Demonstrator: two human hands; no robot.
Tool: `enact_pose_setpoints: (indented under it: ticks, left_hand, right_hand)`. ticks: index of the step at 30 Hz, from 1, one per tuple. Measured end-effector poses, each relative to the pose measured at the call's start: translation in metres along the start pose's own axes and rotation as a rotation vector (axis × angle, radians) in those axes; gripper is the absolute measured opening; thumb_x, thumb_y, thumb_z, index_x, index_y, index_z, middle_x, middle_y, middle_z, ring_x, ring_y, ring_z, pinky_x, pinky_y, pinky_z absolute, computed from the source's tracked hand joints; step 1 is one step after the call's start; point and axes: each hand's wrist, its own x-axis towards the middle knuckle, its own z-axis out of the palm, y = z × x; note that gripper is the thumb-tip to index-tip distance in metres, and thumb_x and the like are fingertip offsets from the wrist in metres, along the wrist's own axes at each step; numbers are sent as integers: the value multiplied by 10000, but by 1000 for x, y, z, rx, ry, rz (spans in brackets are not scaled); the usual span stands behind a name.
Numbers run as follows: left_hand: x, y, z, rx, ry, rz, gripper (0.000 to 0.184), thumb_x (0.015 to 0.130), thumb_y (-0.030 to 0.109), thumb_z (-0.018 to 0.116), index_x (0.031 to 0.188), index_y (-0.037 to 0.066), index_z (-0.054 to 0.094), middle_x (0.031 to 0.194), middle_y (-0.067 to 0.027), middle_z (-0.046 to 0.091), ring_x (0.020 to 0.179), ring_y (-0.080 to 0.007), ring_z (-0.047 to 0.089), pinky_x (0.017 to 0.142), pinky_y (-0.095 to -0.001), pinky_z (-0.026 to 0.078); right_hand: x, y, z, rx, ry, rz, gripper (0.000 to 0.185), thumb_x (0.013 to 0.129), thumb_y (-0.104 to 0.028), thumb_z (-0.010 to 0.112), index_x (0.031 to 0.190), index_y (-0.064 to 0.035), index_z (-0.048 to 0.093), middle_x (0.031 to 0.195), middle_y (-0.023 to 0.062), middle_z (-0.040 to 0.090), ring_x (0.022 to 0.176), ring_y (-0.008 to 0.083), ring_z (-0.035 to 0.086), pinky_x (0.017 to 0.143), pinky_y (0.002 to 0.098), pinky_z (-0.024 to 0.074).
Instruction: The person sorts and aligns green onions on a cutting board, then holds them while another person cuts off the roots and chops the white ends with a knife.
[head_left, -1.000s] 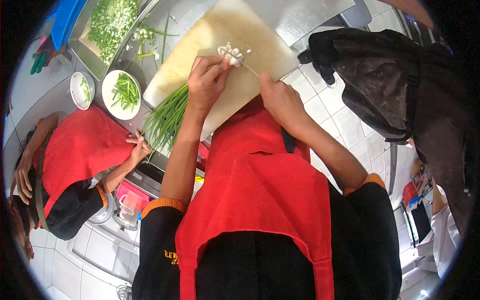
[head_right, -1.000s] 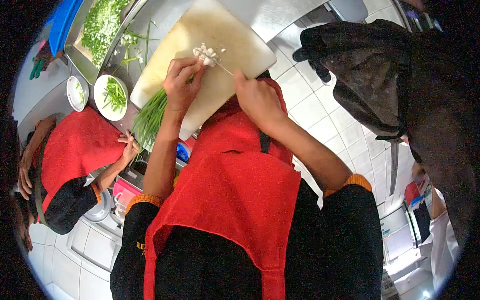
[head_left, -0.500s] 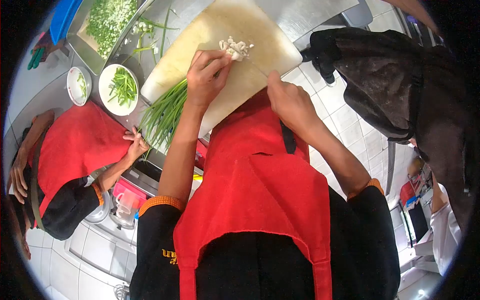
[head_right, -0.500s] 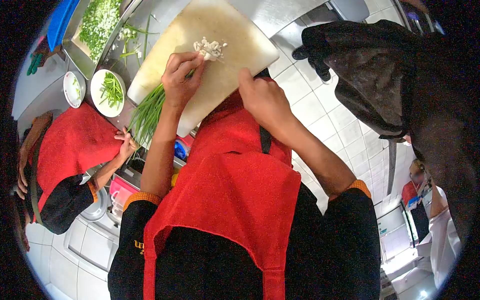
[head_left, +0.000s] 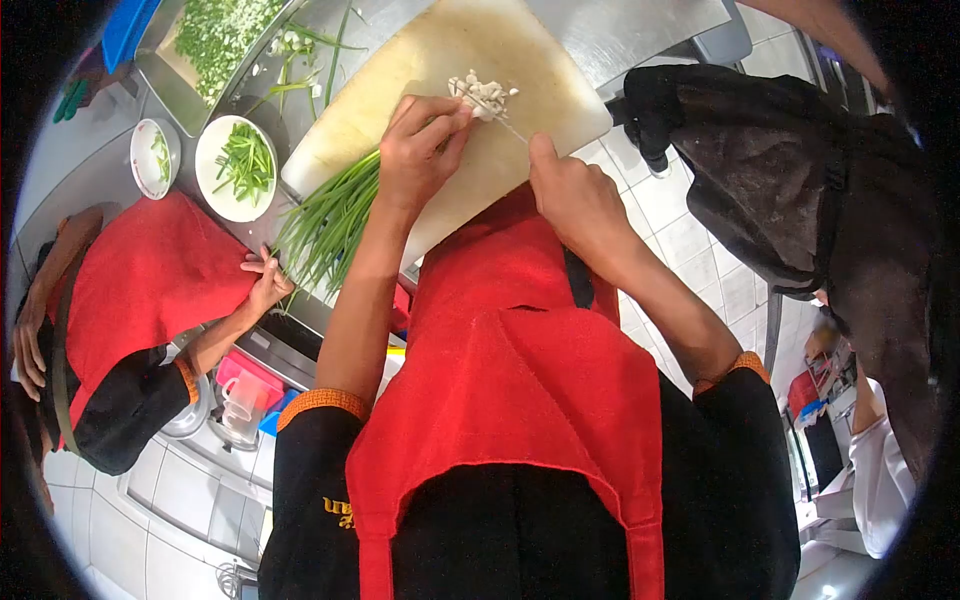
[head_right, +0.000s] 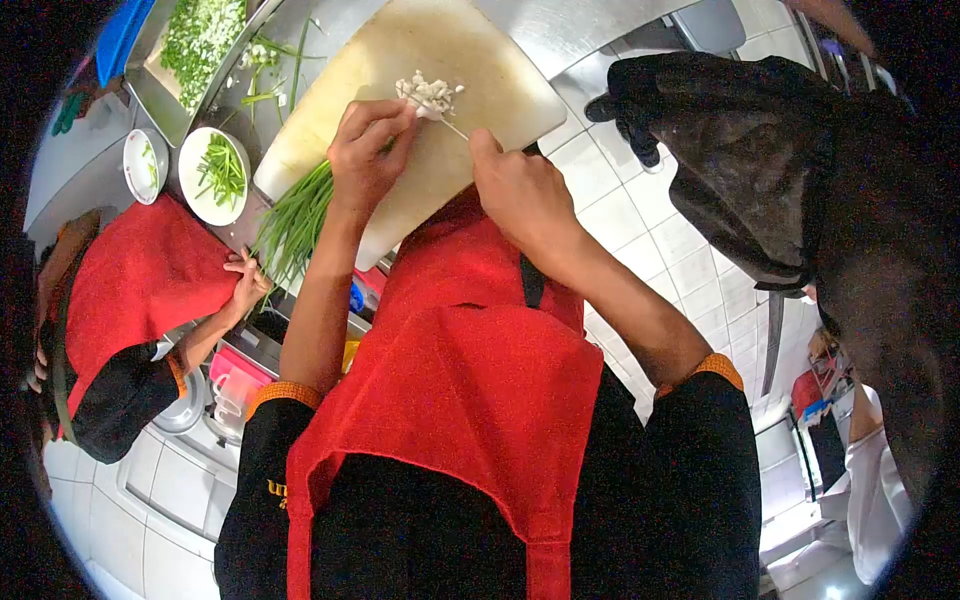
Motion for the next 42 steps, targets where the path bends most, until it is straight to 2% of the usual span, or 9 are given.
enact_pose_setpoints:
  ticks: [13, 16, 19, 22, 24, 27, 31, 33, 42]
  left_hand:
    - [3, 1, 1, 14, -8, 9, 144, 714, -36, 775, 817, 44, 712, 871, -78, 680, 787, -223, 650, 696, -323, 540]
    - [1, 1, 2, 19, 10, 23, 151, 708, -31, 776, 804, 56, 699, 865, -62, 665, 771, -224, 628, 677, -329, 527]
    - [0, -3, 4, 24, 18, 43, 157, 702, -24, 778, 790, 67, 686, 864, -46, 650, 757, -228, 606, 659, -334, 515]
    - [1, -3, 4, 28, 7, 40, 160, 700, -24, 780, 789, 68, 685, 867, -45, 647, 754, -229, 603, 658, -334, 514]
    - [0, -3, 2, 31, 2, 33, 160, 699, -23, 780, 788, 69, 684, 867, -46, 646, 753, -230, 603, 658, -334, 514]
    - [1, -5, 1, 9, -2, 44, 159, 699, -22, 780, 784, 69, 681, 864, -49, 647, 751, -230, 602, 655, -334, 513]
    - [4, 0, 0, 21, 6, 54, 132, 713, -32, 773, 795, 39, 698, 856, -81, 672, 767, -223, 646, 672, -317, 532]
    - [2, 0, -1, 29, 9, 62, 130, 714, -32, 772, 798, 36, 700, 861, -84, 674, 765, -224, 646, 673, -317, 532]
    - [0, 3, 1, 18, 12, 30, 186, 695, 26, 810, 846, 48, 704, 920, -72, 650, 815, -245, 624, 707, -331, 534]
  right_hand:
    - [33, -4, 13, 18, 52, -60, 85, 929, -109, 443, 941, -25, 434, 702, 254, 647, 698, 443, 668, 602, 544, 541]
    - [30, -3, 17, 87, 69, -42, 129, 915, -105, 468, 972, -14, 397, 675, 277, 617, 679, 490, 630, 592, 584, 497]
    - [13, 4, 23, 27, 47, 14, 93, 924, -104, 455, 955, -20, 428, 693, 252, 644, 701, 445, 668, 598, 549, 536]
    - [-16, 21, 32, 25, 43, 45, 94, 925, -109, 451, 955, -24, 425, 688, 263, 636, 684, 459, 656, 582, 561, 525]
    - [-32, 26, 31, 94, 10, 100, 111, 941, -112, 439, 985, -25, 388, 653, 283, 598, 668, 503, 612, 592, 596, 485]
    - [-47, 35, 29, 74, -48, 133, 114, 956, -123, 441, 982, -27, 385, 642, 276, 591, 653, 495, 609, 582, 601, 473]
    - [-42, 24, 12, 126, -12, 117, 123, 966, -138, 445, 975, -32, 383, 644, 266, 594, 641, 488, 606, 571, 601, 466]
    - [-31, 11, 9, 156, 78, 49, 107, 933, -138, 459, 961, -44, 416, 659, 257, 618, 648, 483, 629, 579, 591, 503]
    - [-4, 7, 11, 19, 25, -5, 124, 954, -137, 446, 967, -34, 377, 638, 245, 602, 641, 476, 617, 557, 583, 479]
